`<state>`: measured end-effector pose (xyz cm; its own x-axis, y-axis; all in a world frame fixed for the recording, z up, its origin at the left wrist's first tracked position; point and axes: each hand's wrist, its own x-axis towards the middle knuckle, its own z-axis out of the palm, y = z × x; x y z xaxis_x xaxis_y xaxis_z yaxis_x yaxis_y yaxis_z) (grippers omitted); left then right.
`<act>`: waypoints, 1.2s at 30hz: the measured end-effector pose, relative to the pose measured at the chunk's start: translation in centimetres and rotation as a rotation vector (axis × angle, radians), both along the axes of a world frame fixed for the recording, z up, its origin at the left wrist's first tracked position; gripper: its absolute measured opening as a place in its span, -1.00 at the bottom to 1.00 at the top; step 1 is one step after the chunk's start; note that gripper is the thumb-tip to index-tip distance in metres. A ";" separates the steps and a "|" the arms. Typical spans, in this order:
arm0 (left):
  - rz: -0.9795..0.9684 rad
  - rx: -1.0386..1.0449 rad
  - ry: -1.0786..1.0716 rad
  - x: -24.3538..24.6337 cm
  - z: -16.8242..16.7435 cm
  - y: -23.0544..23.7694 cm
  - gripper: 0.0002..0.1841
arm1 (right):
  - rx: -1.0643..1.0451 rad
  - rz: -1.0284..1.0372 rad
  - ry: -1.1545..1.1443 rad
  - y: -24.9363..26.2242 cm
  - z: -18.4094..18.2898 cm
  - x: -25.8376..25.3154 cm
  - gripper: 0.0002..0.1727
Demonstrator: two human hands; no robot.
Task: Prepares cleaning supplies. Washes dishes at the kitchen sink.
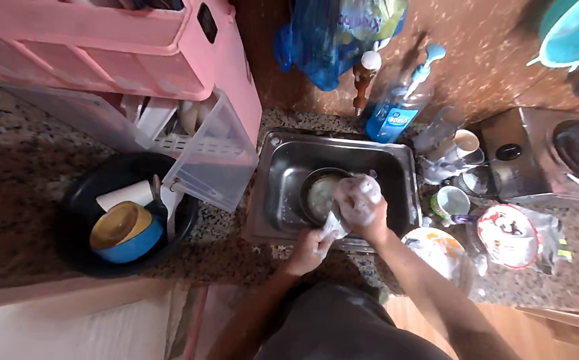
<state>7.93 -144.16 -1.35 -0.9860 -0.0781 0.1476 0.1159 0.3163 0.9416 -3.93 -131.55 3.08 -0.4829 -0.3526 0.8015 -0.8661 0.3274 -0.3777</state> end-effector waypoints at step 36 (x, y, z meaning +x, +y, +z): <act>0.048 0.120 0.342 -0.5 1.2 -1.5 -0.73 | -0.316 -0.260 -0.812 3.0 4.0 -0.5 -0.75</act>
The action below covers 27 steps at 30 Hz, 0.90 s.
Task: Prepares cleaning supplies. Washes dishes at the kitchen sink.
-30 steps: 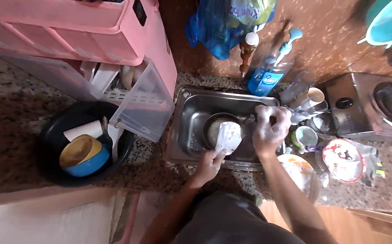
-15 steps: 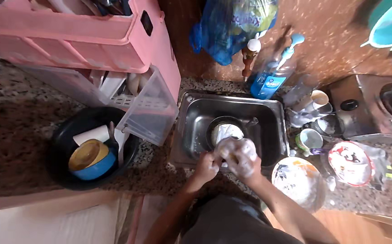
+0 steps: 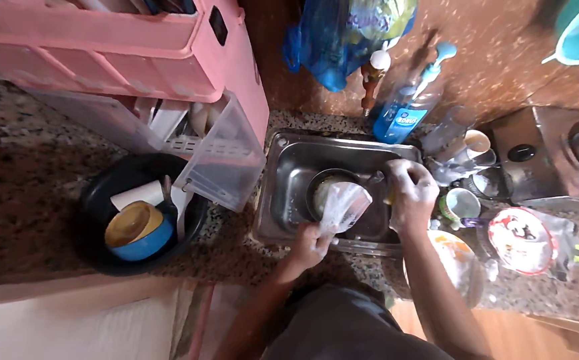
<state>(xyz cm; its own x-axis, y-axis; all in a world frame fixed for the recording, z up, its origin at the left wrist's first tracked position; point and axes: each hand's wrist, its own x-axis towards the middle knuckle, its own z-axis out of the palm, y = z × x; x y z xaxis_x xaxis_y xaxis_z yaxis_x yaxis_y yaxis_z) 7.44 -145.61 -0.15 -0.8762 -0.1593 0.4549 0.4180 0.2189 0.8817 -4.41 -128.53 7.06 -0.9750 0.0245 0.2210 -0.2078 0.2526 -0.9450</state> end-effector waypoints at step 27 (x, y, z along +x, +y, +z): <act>0.069 -0.442 -0.268 0.1 -1.3 1.0 -0.69 | -0.264 0.103 -0.225 -2.2 -4.9 -1.9 -0.61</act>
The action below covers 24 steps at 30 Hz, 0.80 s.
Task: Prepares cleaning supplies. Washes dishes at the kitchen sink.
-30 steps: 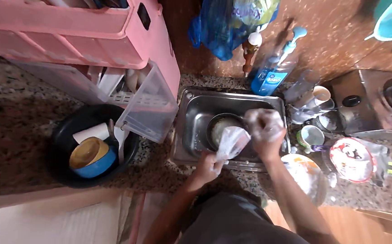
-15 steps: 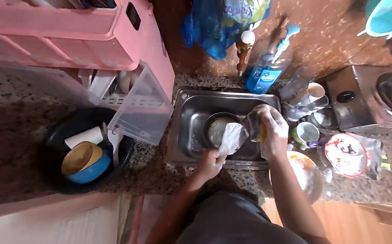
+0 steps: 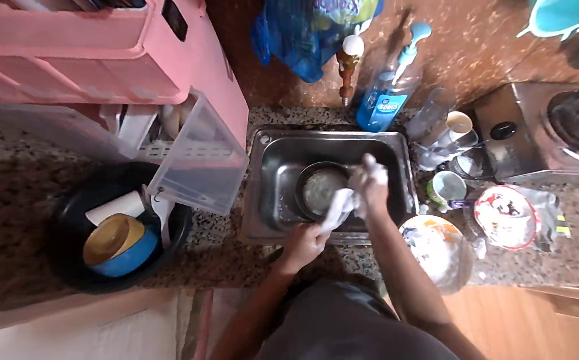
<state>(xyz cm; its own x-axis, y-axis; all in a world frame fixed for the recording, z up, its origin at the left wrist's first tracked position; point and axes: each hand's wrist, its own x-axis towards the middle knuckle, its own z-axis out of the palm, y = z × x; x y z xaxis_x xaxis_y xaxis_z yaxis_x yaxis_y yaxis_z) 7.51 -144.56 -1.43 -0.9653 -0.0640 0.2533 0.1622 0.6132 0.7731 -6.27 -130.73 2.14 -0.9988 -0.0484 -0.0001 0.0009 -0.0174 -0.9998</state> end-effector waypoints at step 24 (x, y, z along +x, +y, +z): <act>-0.078 0.421 0.207 -1.2 1.2 0.5 -0.67 | -0.173 0.286 -0.170 1.7 4.8 5.5 -0.89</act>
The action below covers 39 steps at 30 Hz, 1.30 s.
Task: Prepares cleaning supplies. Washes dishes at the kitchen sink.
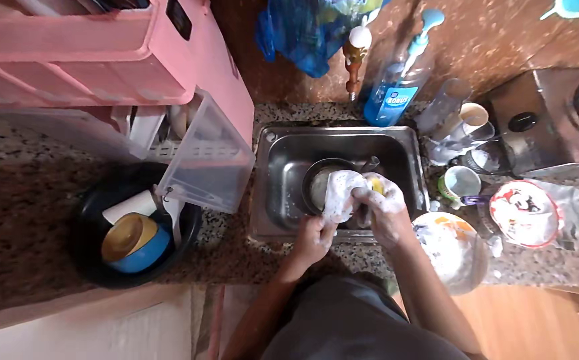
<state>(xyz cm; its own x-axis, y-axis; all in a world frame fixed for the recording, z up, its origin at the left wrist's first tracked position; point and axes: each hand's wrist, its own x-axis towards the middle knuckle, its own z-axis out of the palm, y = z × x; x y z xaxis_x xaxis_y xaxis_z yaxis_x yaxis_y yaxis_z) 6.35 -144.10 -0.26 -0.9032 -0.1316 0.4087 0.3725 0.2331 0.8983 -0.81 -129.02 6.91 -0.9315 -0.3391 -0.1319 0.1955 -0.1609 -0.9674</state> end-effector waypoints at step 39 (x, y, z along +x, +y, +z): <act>0.020 -0.139 -0.070 -0.2 0.4 0.1 -0.65 | 0.174 -0.102 0.081 0.4 -0.7 0.3 -0.87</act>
